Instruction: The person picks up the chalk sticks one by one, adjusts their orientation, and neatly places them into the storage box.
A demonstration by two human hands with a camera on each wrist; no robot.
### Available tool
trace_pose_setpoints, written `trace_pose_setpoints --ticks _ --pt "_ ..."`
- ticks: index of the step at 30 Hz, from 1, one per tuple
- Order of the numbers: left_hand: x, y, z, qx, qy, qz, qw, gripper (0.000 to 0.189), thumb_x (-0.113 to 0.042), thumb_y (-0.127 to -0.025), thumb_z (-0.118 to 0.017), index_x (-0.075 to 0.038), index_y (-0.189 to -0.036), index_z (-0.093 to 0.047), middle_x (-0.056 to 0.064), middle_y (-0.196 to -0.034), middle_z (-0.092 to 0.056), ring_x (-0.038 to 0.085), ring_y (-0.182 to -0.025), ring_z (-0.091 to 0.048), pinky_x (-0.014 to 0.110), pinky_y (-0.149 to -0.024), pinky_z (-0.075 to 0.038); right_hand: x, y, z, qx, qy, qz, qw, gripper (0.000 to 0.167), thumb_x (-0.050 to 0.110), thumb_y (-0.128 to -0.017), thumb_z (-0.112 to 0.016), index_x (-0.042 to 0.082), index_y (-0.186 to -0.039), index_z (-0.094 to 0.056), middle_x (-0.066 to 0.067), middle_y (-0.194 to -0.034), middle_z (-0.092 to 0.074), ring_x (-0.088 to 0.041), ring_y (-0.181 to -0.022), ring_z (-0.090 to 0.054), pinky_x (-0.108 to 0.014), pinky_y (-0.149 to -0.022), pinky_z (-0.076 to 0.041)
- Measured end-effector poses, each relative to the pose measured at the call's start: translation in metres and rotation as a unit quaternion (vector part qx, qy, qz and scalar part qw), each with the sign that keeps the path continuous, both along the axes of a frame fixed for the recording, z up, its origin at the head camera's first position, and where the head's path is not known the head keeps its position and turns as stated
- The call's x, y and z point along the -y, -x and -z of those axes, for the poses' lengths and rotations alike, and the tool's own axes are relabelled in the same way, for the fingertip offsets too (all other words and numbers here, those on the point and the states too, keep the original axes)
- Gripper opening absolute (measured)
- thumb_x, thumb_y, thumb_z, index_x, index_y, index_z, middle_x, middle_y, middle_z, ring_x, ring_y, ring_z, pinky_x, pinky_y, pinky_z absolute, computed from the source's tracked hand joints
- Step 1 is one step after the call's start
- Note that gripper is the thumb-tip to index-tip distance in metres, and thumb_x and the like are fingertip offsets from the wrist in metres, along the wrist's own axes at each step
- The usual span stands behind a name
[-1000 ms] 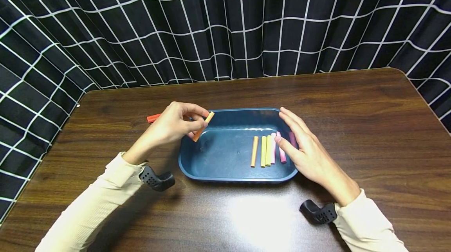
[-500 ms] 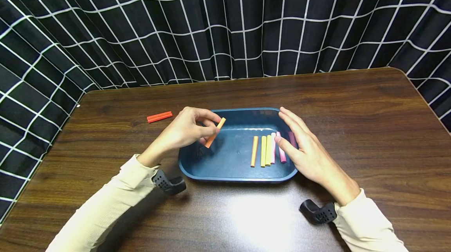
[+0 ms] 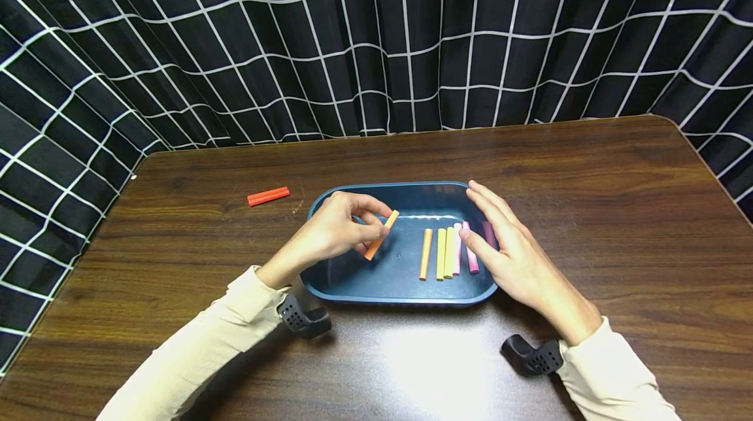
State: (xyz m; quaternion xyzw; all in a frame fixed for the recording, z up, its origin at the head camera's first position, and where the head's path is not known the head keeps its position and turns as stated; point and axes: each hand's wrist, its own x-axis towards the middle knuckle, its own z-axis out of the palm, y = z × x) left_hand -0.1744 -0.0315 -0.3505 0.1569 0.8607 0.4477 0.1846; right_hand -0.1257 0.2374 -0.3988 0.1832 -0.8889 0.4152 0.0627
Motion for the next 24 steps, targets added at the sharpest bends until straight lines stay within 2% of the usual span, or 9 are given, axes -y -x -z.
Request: trace_pose_setpoints --ticks 3,6,10,13,17,19,22,24 --pt "-0.004 -0.002 0.003 0.005 -0.001 -0.001 1.0 0.028 -0.009 -0.089 -0.071 -0.004 -0.116 -0.069 0.009 -0.084 -0.071 0.011 -0.059 -0.064 0.031 -0.059 -0.059 0.0 0.0 0.0 0.009 0.006 -0.002 0.9999 0.062 0.02 -0.098 -0.06 0.009 -0.153 -0.035 -0.012 -0.162 -0.028 -0.039 -0.148 -0.027 -0.031 -0.121 -0.017" --pt "-0.007 -0.003 0.006 0.01 -0.004 -0.004 0.9999 0.028 -0.009 -0.089 -0.071 -0.004 -0.117 -0.068 0.008 -0.083 -0.071 0.012 -0.057 -0.063 0.032 -0.056 -0.058 0.0 0.0 0.0 0.013 0.009 -0.001 0.9999 0.062 0.02 -0.098 -0.059 0.01 -0.153 -0.034 -0.011 -0.163 -0.027 -0.04 -0.148 -0.026 -0.035 -0.122 -0.017" --pt "-0.012 -0.005 0.009 0.028 -0.01 -0.011 0.9995 0.029 -0.009 -0.09 -0.07 -0.005 -0.119 -0.067 0.005 -0.081 -0.069 0.012 -0.055 -0.062 0.03 -0.051 -0.057 0.0 0.0 0.0 0.003 0.003 0.0 1.0 0.061 0.02 -0.098 -0.059 0.009 -0.153 -0.035 -0.01 -0.162 -0.029 -0.036 -0.148 -0.027 -0.012 -0.114 -0.014" --pt "-0.016 -0.006 0.011 0.038 -0.013 -0.015 0.9991 0.028 -0.01 -0.091 -0.069 -0.006 -0.119 -0.066 0.004 -0.079 -0.069 0.012 -0.051 -0.061 0.03 -0.049 -0.056 0.0 0.0 0.001 -0.001 0.001 -0.001 1.0 0.061 0.02 -0.098 -0.059 0.009 -0.153 -0.035 -0.011 -0.162 -0.029 -0.036 -0.148 -0.027 -0.009 -0.112 -0.013" --pt "-0.022 -0.007 0.014 0.04 -0.025 -0.017 0.9988 0.028 -0.008 -0.091 -0.069 -0.005 -0.118 -0.066 0.004 -0.077 -0.07 0.012 -0.047 -0.06 0.031 -0.048 -0.056 0.0 0.0 0.001 0.0 0.002 -0.002 1.0 0.061 0.02 -0.098 -0.059 0.01 -0.153 -0.035 -0.011 -0.162 -0.029 -0.039 -0.147 -0.028 -0.012 -0.114 -0.014" --pt "-0.024 -0.007 0.016 0.041 -0.033 -0.016 0.9985 0.028 -0.007 -0.09 -0.069 -0.004 -0.118 -0.066 0.005 -0.077 -0.07 0.012 -0.046 -0.06 0.032 -0.048 -0.056 0.0 0.0 0.001 0.004 0.004 -0.003 1.0 0.061 0.019 -0.098 -0.059 0.01 -0.153 -0.035 -0.011 -0.162 -0.028 -0.041 -0.147 -0.027 -0.025 -0.12 -0.017" --pt "-0.028 -0.008 0.018 0.041 -0.04 -0.015 0.9982 0.029 -0.007 -0.09 -0.069 -0.003 -0.119 -0.065 0.006 -0.077 -0.07 0.012 -0.046 -0.06 0.032 -0.048 -0.056 0.0 0.0 0.0 0.01 0.008 -0.005 0.9999 0.061 0.019 -0.098 -0.059 0.009 -0.153 -0.034 -0.012 -0.162 -0.028 -0.043 -0.147 -0.027 -0.049 -0.122 -0.019" --pt "-0.03 -0.008 0.019 0.042 -0.043 -0.012 0.9981 0.029 -0.006 -0.091 -0.068 -0.003 -0.12 -0.065 0.007 -0.077 -0.071 0.011 -0.047 -0.059 0.032 -0.048 -0.056 0.0 0.0 0.0 0.007 0.007 -0.004 0.9999 0.061 0.019 -0.098 -0.059 0.009 -0.153 -0.035 -0.012 -0.162 -0.028 -0.038 -0.148 -0.027 -0.048 -0.122 -0.02"
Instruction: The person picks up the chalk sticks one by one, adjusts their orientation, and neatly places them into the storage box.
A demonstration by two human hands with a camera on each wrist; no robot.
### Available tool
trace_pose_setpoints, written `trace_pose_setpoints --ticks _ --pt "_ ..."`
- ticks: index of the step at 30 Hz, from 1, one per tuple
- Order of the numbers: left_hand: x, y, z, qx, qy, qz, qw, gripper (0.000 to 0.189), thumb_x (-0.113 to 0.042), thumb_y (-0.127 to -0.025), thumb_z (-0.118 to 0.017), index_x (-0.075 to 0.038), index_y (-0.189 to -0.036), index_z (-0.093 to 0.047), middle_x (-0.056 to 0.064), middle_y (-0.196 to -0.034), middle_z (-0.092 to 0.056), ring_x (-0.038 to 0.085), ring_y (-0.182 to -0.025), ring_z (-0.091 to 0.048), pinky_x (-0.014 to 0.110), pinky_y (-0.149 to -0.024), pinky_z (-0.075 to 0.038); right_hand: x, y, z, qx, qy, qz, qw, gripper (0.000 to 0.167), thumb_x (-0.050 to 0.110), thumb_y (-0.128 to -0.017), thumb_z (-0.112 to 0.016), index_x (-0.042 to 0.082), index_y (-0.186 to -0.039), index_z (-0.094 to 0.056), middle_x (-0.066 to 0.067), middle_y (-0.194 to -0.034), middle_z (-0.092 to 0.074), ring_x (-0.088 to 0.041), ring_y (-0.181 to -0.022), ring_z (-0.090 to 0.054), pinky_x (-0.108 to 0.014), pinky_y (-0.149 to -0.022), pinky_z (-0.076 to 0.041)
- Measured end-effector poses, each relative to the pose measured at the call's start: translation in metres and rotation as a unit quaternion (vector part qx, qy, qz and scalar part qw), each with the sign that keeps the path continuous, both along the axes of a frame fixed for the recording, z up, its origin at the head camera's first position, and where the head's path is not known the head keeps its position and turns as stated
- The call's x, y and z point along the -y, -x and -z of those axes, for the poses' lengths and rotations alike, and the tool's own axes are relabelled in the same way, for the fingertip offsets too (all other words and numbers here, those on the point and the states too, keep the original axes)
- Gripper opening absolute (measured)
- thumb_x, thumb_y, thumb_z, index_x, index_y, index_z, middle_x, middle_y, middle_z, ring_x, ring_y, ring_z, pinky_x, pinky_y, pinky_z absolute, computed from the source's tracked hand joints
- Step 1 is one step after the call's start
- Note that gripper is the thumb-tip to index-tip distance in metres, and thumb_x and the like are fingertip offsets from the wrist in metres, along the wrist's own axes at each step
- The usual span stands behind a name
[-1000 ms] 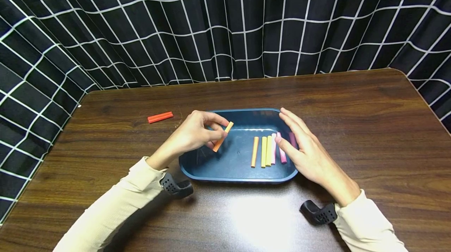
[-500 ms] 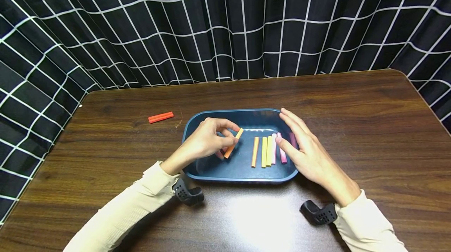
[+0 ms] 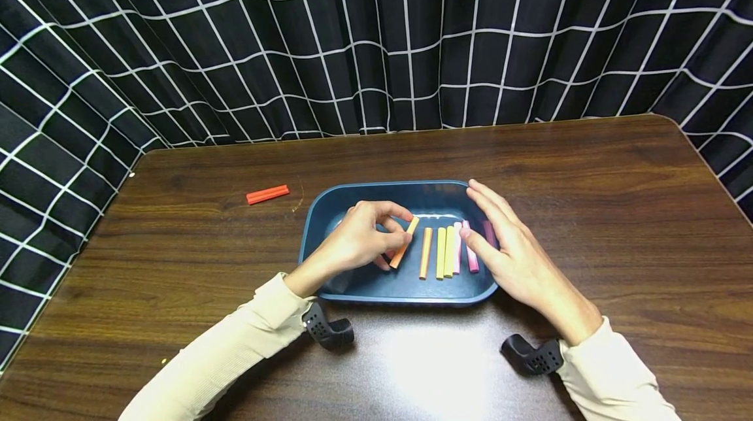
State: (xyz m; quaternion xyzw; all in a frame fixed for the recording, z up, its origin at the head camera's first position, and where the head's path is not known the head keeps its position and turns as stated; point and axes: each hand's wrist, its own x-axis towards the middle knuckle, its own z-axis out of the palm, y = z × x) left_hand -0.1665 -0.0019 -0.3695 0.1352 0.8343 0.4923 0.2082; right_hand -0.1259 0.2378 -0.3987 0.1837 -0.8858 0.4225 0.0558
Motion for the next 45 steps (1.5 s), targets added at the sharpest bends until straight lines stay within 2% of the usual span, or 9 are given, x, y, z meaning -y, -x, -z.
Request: trace_pose_setpoints --ticks 3,5,8,15,22,28,34,41,45 --pt "-0.0017 -0.0001 0.0011 -0.001 0.001 0.007 1.0 0.029 -0.006 -0.091 -0.067 -0.002 -0.12 -0.064 0.008 -0.077 -0.071 0.011 -0.047 -0.059 0.031 -0.048 -0.056 -0.0007 -0.0003 0.0004 -0.012 -0.007 0.003 0.9999 0.06 0.019 -0.098 -0.059 0.009 -0.153 -0.036 -0.011 -0.161 -0.029 -0.015 -0.15 -0.026 -0.023 -0.12 -0.018" --pt "-0.0027 -0.0003 0.0018 -0.006 0.009 0.012 0.9999 0.029 -0.006 -0.092 -0.067 -0.001 -0.12 -0.063 0.008 -0.076 -0.071 0.01 -0.046 -0.058 0.03 -0.047 -0.055 -0.0013 -0.0005 0.0007 -0.021 -0.011 0.006 0.9997 0.06 0.019 -0.098 -0.059 0.01 -0.152 -0.036 -0.01 -0.161 -0.031 0.002 -0.146 -0.023 -0.008 -0.111 -0.015" --pt "-0.0045 -0.0006 0.003 -0.02 0.036 0.018 0.999 0.03 -0.007 -0.092 -0.066 -0.002 -0.121 -0.063 0.005 -0.073 -0.071 0.01 -0.045 -0.058 0.027 -0.047 -0.054 -0.0018 -0.0007 0.0008 -0.024 -0.012 0.007 0.9996 0.06 0.019 -0.098 -0.06 0.01 -0.152 -0.037 -0.01 -0.161 -0.031 0.016 -0.141 -0.02 -0.006 -0.11 -0.014" --pt "-0.0075 -0.0001 0.0049 -0.06 0.101 0.032 0.9926 0.031 -0.01 -0.093 -0.066 -0.004 -0.123 -0.062 0.0 -0.072 -0.07 0.009 -0.043 -0.058 0.021 -0.044 -0.049 -0.0031 -0.0007 0.0013 -0.019 -0.008 0.009 0.9997 0.06 0.018 -0.097 -0.06 0.011 -0.152 -0.037 -0.01 -0.161 -0.031 0.013 -0.142 -0.02 -0.008 -0.111 -0.014" --pt "-0.0077 0.002 0.0082 -0.057 0.087 0.035 0.9939 0.033 -0.011 -0.094 -0.066 -0.002 -0.125 -0.06 0.003 -0.072 -0.071 0.008 -0.044 -0.059 0.021 -0.046 -0.05 -0.0032 -0.0008 0.0021 -0.012 -0.011 0.009 0.9998 0.06 0.019 -0.098 -0.06 0.01 -0.153 -0.036 -0.01 -0.161 -0.03 -0.012 -0.15 -0.024 -0.02 -0.118 -0.016" --pt "-0.007 0.0022 0.0084 -0.035 0.074 0.036 0.996 0.037 -0.01 -0.093 -0.067 0.001 -0.128 -0.058 0.007 -0.077 -0.073 0.008 -0.047 -0.061 0.022 -0.048 -0.053 -0.0015 -0.0004 0.0019 -0.025 -0.012 0.006 0.9996 0.06 0.018 -0.098 -0.06 0.01 -0.152 -0.037 -0.011 -0.161 -0.031 0.011 -0.143 -0.02 -0.007 -0.11 -0.013" --pt "-0.0042 0.0017 0.007 -0.038 0.071 0.044 0.9958 0.035 -0.006 -0.093 -0.066 0.001 -0.127 -0.058 0.009 -0.078 -0.073 0.009 -0.048 -0.061 0.022 -0.048 -0.053 -0.0004 -0.0005 0.0018 -0.019 -0.011 0.008 0.9997 0.061 0.018 -0.097 -0.06 0.012 -0.153 -0.035 -0.01 -0.161 -0.03 -0.004 -0.149 -0.024 -0.008 -0.111 -0.013" --pt "-0.0022 0.0016 0.0075 -0.071 0.093 0.052 0.9918 0.032 -0.008 -0.093 -0.066 -0.002 -0.124 -0.062 0.006 -0.078 -0.073 0.008 -0.048 -0.06 0.02 -0.049 -0.05 0.0 0.0006 0.0031 -0.018 0.0 0.003 0.9998 0.061 0.016 -0.097 -0.06 0.008 -0.152 -0.037 -0.013 -0.16 -0.031 -0.028 -0.149 -0.028 -0.007 -0.111 -0.013" --pt "-0.0008 0.0012 0.007 -0.092 0.096 0.054 0.9897 0.03 -0.01 -0.093 -0.066 -0.004 -0.123 -0.064 0.005 -0.077 -0.072 0.006 -0.048 -0.058 0.018 -0.048 -0.046 -0.0001 0.0009 0.0023 -0.025 -0.002 0.004 0.9997 0.06 0.016 -0.097 -0.061 0.008 -0.152 -0.037 -0.011 -0.16 -0.032 -0.005 -0.148 -0.025 -0.006 -0.109 -0.014"
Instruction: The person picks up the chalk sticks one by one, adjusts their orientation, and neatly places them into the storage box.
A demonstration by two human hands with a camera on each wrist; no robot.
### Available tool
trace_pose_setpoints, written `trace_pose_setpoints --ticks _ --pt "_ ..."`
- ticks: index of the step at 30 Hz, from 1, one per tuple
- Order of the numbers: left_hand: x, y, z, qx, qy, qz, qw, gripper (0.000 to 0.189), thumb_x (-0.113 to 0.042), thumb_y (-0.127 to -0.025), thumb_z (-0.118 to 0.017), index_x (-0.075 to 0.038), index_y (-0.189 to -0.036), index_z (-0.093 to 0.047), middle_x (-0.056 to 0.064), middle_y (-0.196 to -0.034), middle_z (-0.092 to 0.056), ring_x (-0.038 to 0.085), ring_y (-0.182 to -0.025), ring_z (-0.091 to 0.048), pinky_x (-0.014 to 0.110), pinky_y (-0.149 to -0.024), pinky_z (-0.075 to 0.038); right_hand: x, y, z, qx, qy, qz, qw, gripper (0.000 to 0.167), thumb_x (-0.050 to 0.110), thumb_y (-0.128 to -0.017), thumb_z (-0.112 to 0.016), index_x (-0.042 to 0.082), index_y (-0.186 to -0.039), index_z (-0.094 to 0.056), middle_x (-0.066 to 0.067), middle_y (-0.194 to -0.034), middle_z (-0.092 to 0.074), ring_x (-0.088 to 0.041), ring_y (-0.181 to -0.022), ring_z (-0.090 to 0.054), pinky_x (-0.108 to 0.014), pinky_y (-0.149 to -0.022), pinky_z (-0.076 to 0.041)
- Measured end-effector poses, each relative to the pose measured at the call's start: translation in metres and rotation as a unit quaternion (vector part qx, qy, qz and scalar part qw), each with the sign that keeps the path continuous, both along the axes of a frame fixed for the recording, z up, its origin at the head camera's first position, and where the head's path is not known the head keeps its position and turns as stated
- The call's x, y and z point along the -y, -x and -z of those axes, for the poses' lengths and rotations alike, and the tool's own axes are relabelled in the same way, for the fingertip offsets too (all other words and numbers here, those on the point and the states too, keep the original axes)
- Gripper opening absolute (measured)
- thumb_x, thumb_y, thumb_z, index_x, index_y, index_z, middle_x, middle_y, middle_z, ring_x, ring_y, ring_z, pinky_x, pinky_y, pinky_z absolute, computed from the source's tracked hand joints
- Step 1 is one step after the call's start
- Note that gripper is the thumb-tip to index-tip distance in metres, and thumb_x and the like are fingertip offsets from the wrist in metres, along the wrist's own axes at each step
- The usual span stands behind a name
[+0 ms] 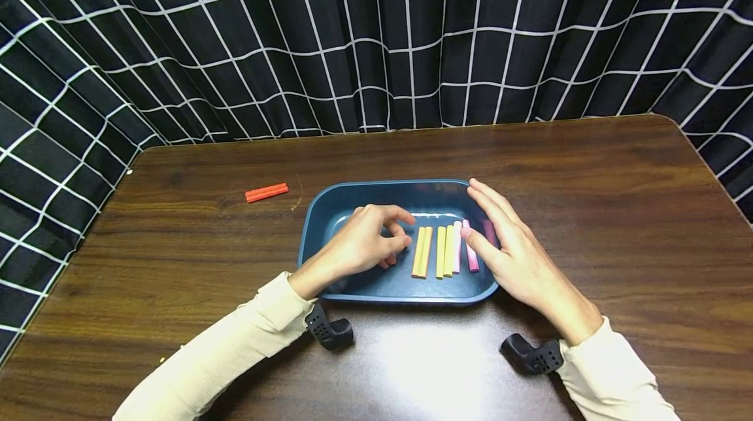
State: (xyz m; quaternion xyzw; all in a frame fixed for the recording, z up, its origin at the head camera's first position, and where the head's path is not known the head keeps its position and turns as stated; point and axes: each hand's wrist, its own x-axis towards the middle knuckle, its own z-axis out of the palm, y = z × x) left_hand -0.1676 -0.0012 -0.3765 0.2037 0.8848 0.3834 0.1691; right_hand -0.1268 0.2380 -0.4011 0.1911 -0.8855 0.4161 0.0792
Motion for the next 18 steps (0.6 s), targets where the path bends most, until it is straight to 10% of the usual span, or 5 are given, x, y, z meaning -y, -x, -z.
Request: trace_pose_setpoints --ticks 6,12,18 --pt "0.003 -0.002 -0.002 0.0 -0.015 0.003 0.9999 0.029 -0.008 -0.093 -0.065 -0.006 -0.122 -0.066 0.005 -0.082 -0.073 0.007 -0.053 -0.06 0.018 -0.048 -0.045 0.0 -0.001 0.001 0.004 0.006 -0.003 1.0 0.061 0.015 -0.096 -0.061 0.008 -0.152 -0.037 -0.012 -0.16 -0.032 -0.02 -0.15 -0.027 -0.007 -0.111 -0.014" --pt "0.009 -0.001 -0.012 0.02 -0.04 0.011 0.9989 0.03 -0.008 -0.094 -0.064 -0.007 -0.125 -0.066 0.007 -0.094 -0.074 0.016 -0.066 -0.067 0.018 -0.053 -0.048 0.0 -0.001 0.001 0.022 0.012 -0.004 0.9997 0.062 0.016 -0.096 -0.061 0.008 -0.152 -0.036 -0.013 -0.161 -0.03 -0.039 -0.147 -0.028 -0.037 -0.121 -0.019" --pt "0.019 0.004 -0.024 -0.001 -0.064 0.021 0.9977 0.029 -0.011 -0.095 -0.064 -0.007 -0.124 -0.066 0.012 -0.099 -0.075 0.027 -0.076 -0.072 0.017 -0.058 -0.049 -0.002 -0.001 -0.001 0.009 0.006 -0.002 0.9999 0.061 0.015 -0.096 -0.061 0.01 -0.152 -0.037 -0.012 -0.161 -0.031 -0.021 -0.15 -0.026 -0.018 -0.117 -0.016"
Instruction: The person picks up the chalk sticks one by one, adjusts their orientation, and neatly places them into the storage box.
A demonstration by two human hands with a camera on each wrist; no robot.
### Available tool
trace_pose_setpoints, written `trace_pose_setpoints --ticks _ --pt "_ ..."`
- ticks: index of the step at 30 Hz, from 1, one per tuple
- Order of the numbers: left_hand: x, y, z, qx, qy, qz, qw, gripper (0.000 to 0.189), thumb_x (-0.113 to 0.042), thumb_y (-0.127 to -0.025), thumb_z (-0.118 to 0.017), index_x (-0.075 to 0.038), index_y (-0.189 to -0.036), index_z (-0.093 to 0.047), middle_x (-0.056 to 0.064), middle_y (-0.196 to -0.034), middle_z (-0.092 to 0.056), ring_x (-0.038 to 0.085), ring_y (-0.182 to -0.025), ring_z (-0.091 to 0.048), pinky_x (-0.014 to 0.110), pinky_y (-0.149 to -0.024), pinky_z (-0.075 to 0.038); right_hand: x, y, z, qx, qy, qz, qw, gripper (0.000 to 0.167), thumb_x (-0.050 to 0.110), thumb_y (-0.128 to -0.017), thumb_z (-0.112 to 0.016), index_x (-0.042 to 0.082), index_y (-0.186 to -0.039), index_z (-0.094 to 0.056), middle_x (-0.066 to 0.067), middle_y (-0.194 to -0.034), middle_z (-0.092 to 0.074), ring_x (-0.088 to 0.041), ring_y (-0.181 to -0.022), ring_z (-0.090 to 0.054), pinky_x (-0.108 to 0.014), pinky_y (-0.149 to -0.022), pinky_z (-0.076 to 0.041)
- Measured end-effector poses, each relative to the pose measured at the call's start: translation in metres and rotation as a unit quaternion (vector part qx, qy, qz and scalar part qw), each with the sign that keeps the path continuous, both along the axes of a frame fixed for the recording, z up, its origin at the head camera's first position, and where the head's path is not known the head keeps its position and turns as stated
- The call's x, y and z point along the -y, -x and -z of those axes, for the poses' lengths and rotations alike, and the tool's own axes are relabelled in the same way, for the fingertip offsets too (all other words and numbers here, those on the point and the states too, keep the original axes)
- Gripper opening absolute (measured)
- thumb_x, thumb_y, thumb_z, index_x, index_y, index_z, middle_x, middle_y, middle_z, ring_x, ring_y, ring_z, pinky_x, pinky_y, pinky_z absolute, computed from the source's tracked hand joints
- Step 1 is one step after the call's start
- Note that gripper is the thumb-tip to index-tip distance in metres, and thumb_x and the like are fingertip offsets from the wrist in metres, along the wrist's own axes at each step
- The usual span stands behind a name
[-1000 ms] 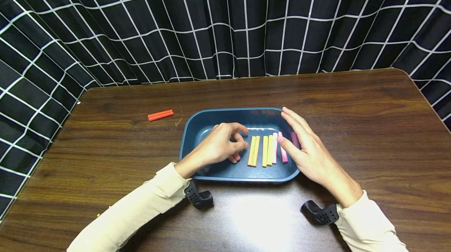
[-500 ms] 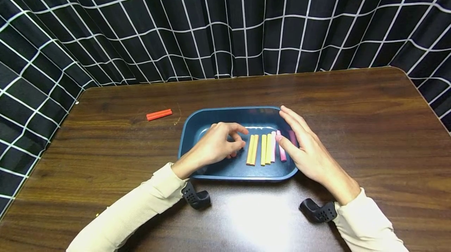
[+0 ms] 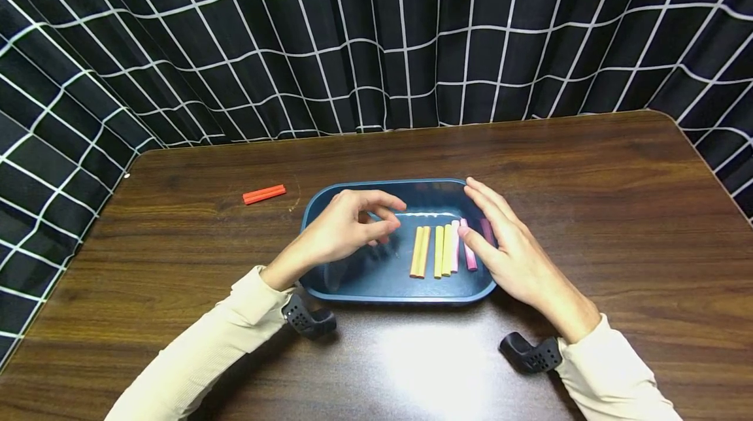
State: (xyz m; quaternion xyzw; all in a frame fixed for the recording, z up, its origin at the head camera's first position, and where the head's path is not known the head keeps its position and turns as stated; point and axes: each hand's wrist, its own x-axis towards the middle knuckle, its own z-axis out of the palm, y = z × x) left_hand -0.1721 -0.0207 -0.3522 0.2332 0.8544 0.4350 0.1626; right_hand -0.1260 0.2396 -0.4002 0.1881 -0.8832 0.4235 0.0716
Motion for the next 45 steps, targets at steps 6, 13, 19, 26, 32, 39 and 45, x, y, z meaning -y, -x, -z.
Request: trace_pose_setpoints --ticks 6,13,19,26,32,39,45 --pt "0.012 0.002 -0.008 -0.012 -0.006 0.017 0.9998 0.03 -0.004 -0.095 -0.061 -0.003 -0.125 -0.065 0.015 -0.105 -0.075 0.029 -0.083 -0.073 0.016 -0.063 -0.049 0.0 0.0 -0.001 -0.007 -0.005 -0.001 1.0 0.061 0.016 -0.097 -0.061 0.009 -0.152 -0.037 -0.012 -0.161 -0.031 -0.014 -0.15 -0.026 -0.007 -0.11 -0.014" --pt "0.026 0.005 -0.014 -0.014 -0.019 0.022 0.9995 0.032 0.002 -0.095 -0.057 -0.002 -0.125 -0.064 0.017 -0.105 -0.074 0.032 -0.087 -0.072 0.02 -0.072 -0.053 0.001 0.0 -0.001 -0.003 -0.004 0.0 1.0 0.061 0.017 -0.097 -0.06 0.009 -0.152 -0.037 -0.012 -0.161 -0.031 -0.014 -0.15 -0.025 -0.012 -0.114 -0.015" --pt "0.04 0.008 -0.02 -0.025 -0.013 0.01 0.9996 0.033 0.004 -0.095 -0.055 -0.004 -0.125 -0.065 0.015 -0.104 -0.074 0.032 -0.089 -0.071 0.021 -0.074 -0.052 0.001 -0.001 0.0 -0.011 -0.003 0.001 0.9999 0.06 0.016 -0.097 -0.06 0.009 -0.152 -0.037 -0.012 -0.16 -0.032 0.008 -0.144 -0.022 -0.006 -0.109 -0.014" --pt "0.057 0.012 -0.027 -0.047 -0.006 -0.004 0.9989 0.032 0.002 -0.093 -0.06 -0.008 -0.122 -0.067 0.011 -0.101 -0.075 0.023 -0.089 -0.072 0.022 -0.071 -0.051 0.0 0.0 0.0 -0.016 -0.001 -0.003 0.9999 0.059 0.015 -0.097 -0.06 0.007 -0.151 -0.038 -0.012 -0.16 -0.032 0.007 -0.144 -0.023 -0.005 -0.109 -0.014" --pt "0.07 0.016 -0.031 -0.071 0.003 -0.007 0.9975 0.028 -0.002 -0.092 -0.064 -0.008 -0.119 -0.069 0.011 -0.101 -0.075 0.022 -0.092 -0.071 0.026 -0.072 -0.051 0.001 0.0 -0.001 -0.014 -0.005 -0.002 0.9999 0.059 0.016 -0.097 -0.06 0.008 -0.152 -0.037 -0.012 -0.16 -0.032 0.015 -0.14 -0.02 -0.004 -0.108 -0.014" --pt "0.086 0.022 -0.032 -0.086 0.008 -0.025 0.996 0.026 -0.002 -0.092 -0.064 -0.004 -0.117 -0.069 0.016 -0.103 -0.074 0.025 -0.089 -0.072 0.021 -0.071 -0.05 0.001 -0.001 -0.001 -0.011 -0.006 0.0 0.9999 0.06 0.017 -0.097 -0.06 0.008 -0.152 -0.037 -0.012 -0.16 -0.032 0.015 -0.141 -0.02 -0.004 -0.108 -0.014" --pt "0.097 0.027 -0.032 -0.105 0.046 -0.047 0.9923 0.026 -0.004 -0.091 -0.064 -0.007 -0.116 -0.07 0.013 -0.103 -0.075 0.017 -0.089 -0.07 0.023 -0.071 -0.049 0.001 -0.001 -0.001 -0.01 -0.007 0.001 0.9999 0.06 0.017 -0.097 -0.06 0.009 -0.152 -0.037 -0.012 -0.16 -0.032 0.014 -0.141 -0.02 -0.005 -0.109 -0.014"
